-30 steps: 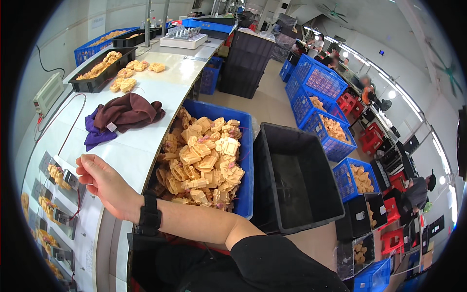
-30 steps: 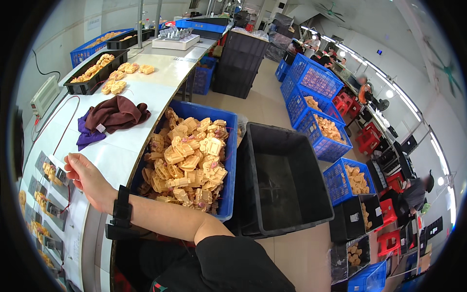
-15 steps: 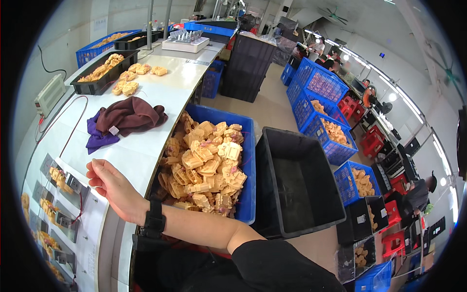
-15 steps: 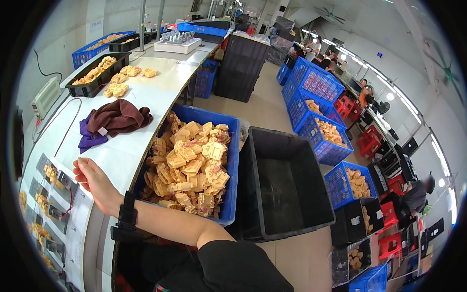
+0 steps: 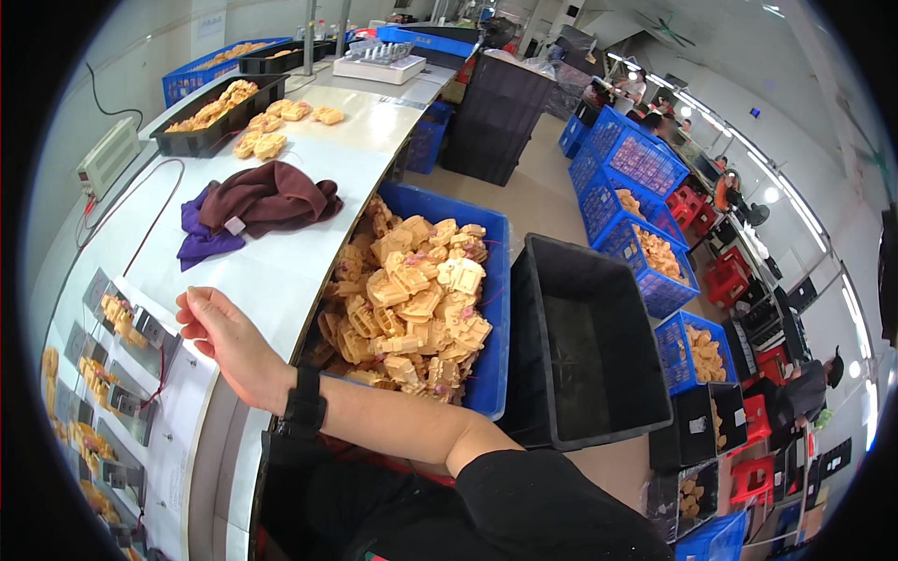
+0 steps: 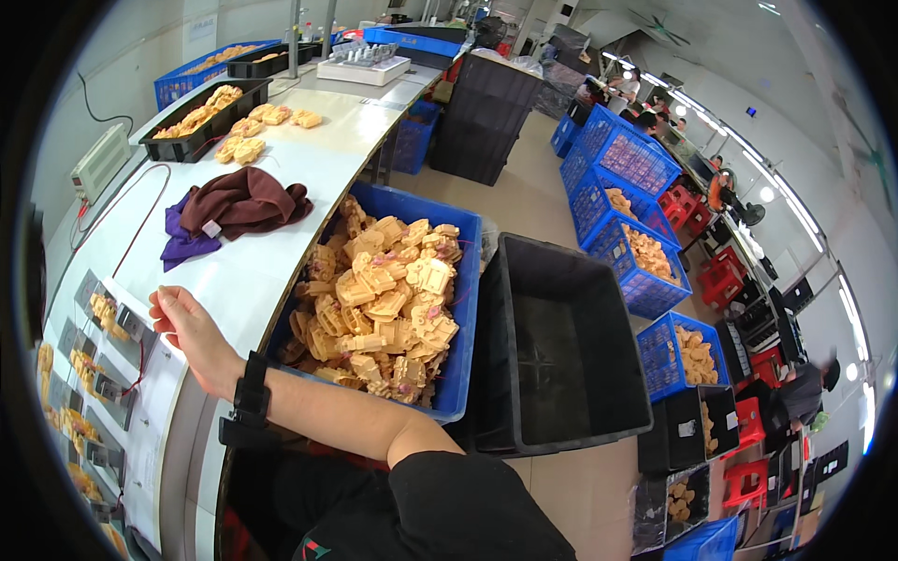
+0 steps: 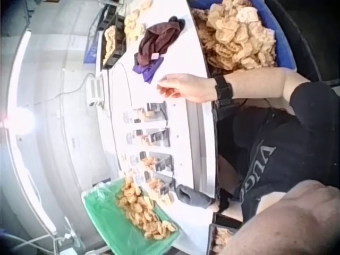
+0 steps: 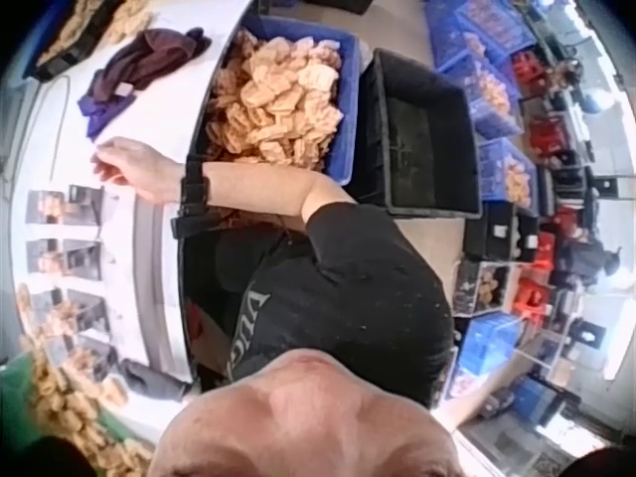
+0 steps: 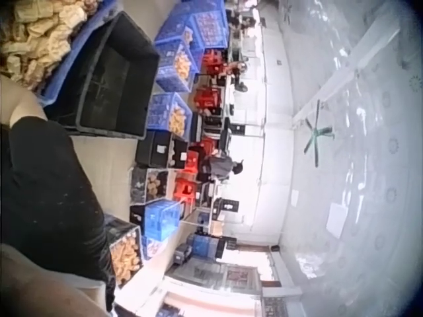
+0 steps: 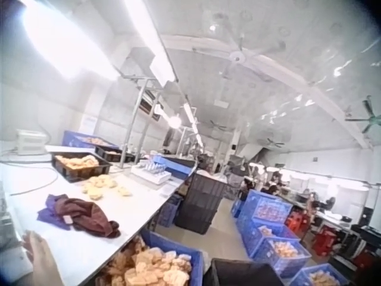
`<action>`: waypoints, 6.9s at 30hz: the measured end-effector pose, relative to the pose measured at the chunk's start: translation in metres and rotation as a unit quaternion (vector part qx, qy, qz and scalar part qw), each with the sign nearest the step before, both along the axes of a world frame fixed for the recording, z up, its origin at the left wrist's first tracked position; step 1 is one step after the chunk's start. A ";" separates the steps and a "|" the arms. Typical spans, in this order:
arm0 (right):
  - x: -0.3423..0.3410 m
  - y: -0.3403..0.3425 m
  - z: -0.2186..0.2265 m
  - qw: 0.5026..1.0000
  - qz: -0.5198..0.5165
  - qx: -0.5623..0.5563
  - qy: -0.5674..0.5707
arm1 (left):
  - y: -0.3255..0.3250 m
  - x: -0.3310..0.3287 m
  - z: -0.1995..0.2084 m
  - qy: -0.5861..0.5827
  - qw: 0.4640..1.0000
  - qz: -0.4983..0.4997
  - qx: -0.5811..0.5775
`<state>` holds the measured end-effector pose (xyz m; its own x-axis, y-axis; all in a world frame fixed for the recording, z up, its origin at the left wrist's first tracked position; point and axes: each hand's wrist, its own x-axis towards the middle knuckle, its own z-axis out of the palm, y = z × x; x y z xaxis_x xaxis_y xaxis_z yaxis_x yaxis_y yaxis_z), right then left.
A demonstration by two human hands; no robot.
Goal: The recorder is assembling small plastic toy components using a fixture on a workbench.
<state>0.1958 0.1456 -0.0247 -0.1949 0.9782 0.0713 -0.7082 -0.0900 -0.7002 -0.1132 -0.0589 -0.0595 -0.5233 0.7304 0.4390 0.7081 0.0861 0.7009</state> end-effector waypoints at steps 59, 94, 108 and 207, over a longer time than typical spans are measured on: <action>-0.077 -0.070 0.012 0.719 0.066 0.408 -0.559 | -0.007 0.021 0.010 -0.020 0.998 0.063 -0.001; -0.127 -0.071 -0.007 0.645 -0.018 0.506 -0.572 | -0.006 0.018 0.015 -0.012 0.998 0.056 0.009; -0.127 -0.072 -0.008 0.644 -0.020 0.497 -0.582 | -0.007 0.014 0.013 0.017 0.999 0.045 0.010; -0.125 -0.071 -0.011 0.657 -0.005 0.484 -0.579 | -0.008 0.013 0.019 -0.002 0.999 0.037 -0.001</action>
<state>0.0703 0.0747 -0.0357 -0.6602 0.5860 0.4698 0.3516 0.7939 -0.4961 -0.1007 -0.0671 -0.0406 -0.5775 0.6906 0.4354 0.6967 0.1388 0.7038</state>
